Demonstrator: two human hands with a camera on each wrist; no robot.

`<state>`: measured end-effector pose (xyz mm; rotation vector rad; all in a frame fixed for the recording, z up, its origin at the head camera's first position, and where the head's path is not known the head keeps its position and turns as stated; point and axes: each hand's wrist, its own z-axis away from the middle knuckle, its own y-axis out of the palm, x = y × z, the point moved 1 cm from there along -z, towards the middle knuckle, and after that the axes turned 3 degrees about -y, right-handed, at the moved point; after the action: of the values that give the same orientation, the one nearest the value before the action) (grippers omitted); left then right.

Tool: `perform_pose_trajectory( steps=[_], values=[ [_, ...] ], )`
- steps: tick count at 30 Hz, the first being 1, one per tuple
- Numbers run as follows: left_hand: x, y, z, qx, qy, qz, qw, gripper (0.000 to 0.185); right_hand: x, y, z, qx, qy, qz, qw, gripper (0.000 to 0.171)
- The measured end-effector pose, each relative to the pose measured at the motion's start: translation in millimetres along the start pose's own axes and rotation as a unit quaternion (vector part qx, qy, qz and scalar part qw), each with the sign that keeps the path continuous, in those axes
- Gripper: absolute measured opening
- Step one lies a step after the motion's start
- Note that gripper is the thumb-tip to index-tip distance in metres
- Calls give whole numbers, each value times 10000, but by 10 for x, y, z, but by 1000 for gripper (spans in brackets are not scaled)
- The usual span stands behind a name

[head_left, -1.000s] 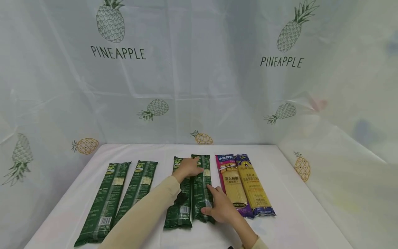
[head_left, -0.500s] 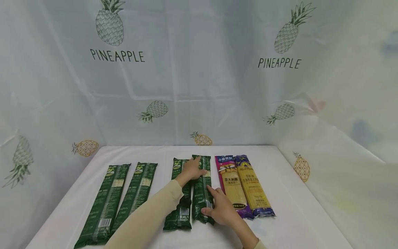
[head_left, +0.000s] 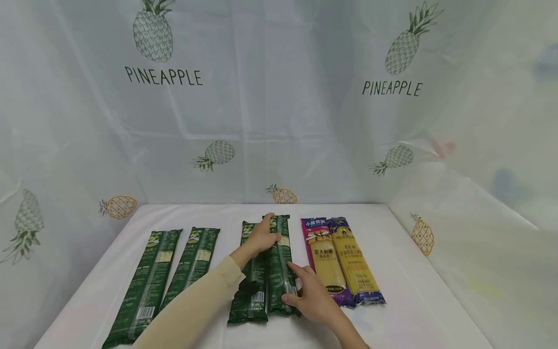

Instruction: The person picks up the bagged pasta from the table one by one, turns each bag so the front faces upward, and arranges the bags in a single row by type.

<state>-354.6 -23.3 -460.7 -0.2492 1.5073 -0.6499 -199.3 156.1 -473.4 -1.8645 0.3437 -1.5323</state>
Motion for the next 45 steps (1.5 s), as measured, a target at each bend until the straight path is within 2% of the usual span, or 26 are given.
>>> perform_pose_trajectory(
  steps=[3,5,7,9,12,13,14,15,17,19,25,29,33,38,41,45],
  values=[
    [-63,-101,62,-23,-63,245,9997,76,24,-20,18,-49,-33,-444,9990,77],
    [-106,-169,106,-66,-49,385,9992,76,40,-26,24,-96,115,-903,9958,76],
    [-144,-232,147,-90,6,673,9977,77,58,-34,31,-96,429,-1673,9849,77],
    [-179,-287,174,-128,85,969,9952,77,70,-33,32,20,742,-2721,9594,79],
    [-227,-347,206,-126,150,1403,9899,77,85,-39,34,339,1025,-4260,8983,80],
    [-241,-359,214,-121,174,1448,9892,76,87,-39,31,455,1042,-4662,8773,81],
    [-253,-366,224,-92,198,1483,9887,76,86,-36,29,582,997,-4946,8614,81],
    [-263,-371,236,-52,205,1483,9887,77,84,-36,29,677,949,-5125,8507,81],
    [-273,-363,249,64,224,1443,9893,76,77,-34,32,796,832,-5294,8405,82],
    [-270,-350,264,177,206,1420,9895,75,67,-24,34,773,805,-5269,8426,83],
    [-254,-334,276,272,186,1192,9923,74,47,14,21,271,771,-4721,8778,87],
    [-266,-337,285,233,359,607,9972,74,50,28,11,-22,597,-4414,8953,88],
    [-309,-342,312,-38,671,-229,9975,74,62,34,10,-211,406,-4063,9126,88],
    [-380,-330,345,-303,931,-1030,9898,75,87,40,3,-448,346,-3702,9272,90],
    [-396,-315,358,-325,939,-1186,9880,80,116,51,4,-608,310,-3513,9338,90],
    [-372,-300,366,-365,1069,-1150,9869,83,145,77,5,-769,280,-3288,9409,91]
  ],
)
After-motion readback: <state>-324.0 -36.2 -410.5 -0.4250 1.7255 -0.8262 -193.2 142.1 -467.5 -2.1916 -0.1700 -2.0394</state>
